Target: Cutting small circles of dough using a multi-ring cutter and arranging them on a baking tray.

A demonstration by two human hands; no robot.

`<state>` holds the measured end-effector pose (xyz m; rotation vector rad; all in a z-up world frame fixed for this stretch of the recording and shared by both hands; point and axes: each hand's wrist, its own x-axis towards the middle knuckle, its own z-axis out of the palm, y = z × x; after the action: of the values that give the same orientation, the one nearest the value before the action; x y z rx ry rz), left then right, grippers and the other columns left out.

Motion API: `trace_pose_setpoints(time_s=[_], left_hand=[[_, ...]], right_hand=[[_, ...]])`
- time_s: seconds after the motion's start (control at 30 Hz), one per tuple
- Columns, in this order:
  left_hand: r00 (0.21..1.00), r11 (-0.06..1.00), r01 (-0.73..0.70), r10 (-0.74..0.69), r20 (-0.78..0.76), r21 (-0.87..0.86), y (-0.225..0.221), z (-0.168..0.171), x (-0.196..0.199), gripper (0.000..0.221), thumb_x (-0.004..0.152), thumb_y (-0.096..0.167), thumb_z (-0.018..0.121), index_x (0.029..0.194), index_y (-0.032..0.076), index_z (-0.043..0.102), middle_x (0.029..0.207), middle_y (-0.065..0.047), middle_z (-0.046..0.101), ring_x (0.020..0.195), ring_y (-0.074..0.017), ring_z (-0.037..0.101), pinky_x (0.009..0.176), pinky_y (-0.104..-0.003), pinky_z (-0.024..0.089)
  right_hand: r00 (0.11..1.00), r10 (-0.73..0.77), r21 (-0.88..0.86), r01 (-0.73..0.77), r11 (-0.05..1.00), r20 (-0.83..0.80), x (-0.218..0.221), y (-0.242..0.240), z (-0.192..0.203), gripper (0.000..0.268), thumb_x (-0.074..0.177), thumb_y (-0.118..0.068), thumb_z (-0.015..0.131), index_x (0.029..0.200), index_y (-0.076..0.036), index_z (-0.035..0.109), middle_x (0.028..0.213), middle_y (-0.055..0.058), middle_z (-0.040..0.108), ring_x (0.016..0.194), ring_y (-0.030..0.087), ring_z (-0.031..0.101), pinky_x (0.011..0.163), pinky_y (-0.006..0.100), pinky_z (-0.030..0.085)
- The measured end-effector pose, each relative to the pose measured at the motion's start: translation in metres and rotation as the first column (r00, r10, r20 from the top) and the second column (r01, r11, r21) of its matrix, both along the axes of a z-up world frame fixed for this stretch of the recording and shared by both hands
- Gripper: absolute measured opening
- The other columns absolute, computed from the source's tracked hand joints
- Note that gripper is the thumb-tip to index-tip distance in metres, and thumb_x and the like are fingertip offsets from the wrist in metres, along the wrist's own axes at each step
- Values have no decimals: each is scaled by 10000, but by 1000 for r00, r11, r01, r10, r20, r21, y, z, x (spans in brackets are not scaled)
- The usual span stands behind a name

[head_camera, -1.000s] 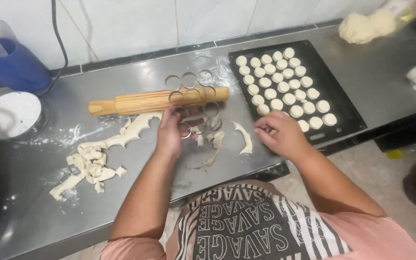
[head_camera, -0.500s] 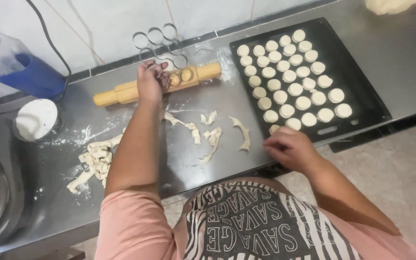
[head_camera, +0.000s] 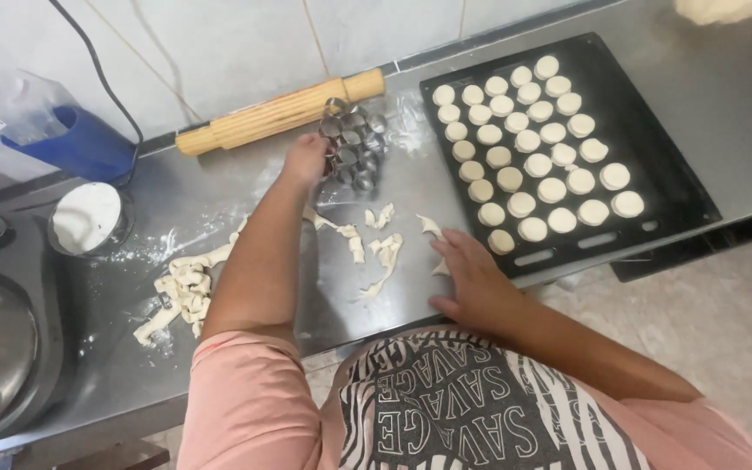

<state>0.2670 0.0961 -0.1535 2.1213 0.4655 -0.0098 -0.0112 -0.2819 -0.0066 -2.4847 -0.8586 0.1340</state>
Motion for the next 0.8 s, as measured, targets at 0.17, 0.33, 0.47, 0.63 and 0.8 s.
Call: trace_pose_setpoints(time_s=[0.17,0.33,0.47,0.63,0.8], left_hand=[[999,999,-28,27,-20,-24,-22,59,-33,690,966,400,606,1542,111,360,1463,-182,503,1264,-283,592,1032,-485,549],[999,994,34,-35,2,100,-42,127,-89,641,971,294,599,1546,93,398,1527,-212,417,1402,-362,479,1115,-524,498],[980,995,51,-67,190,89,-36,132,-144,480,935,223,682,1382,74,591,1426,-206,485,1375,-388,495,1152,-482,449],[896,997,36,-64,439,73,-17,136,-264,362,883,138,698,1242,102,671,1400,-239,535,1350,-462,495,1147,-517,417],[700,870,-470,263,664,151,61,98,-363,222,876,64,696,1091,107,669,1340,-158,575,1317,-379,530,1165,-522,365]], right_hand=[[996,-3,-168,19,986,94,39,11,-56,425,843,-221,733,1229,-137,576,1325,168,547,1266,363,547,1083,466,418],[998,45,-124,-39,992,54,69,35,-62,66,814,-220,688,776,-229,635,907,-22,626,914,226,663,838,371,548],[995,61,90,-68,994,79,88,67,-44,219,858,-265,697,1069,-237,647,1186,41,604,1182,280,565,1015,405,479],[965,68,-157,-110,981,-254,84,107,-27,985,914,-633,628,1625,-93,211,1663,267,180,1556,420,164,1270,540,111],[932,359,-117,-352,929,48,49,133,-42,1217,682,-939,548,1563,-123,349,1509,217,406,1455,438,332,1232,577,197]])
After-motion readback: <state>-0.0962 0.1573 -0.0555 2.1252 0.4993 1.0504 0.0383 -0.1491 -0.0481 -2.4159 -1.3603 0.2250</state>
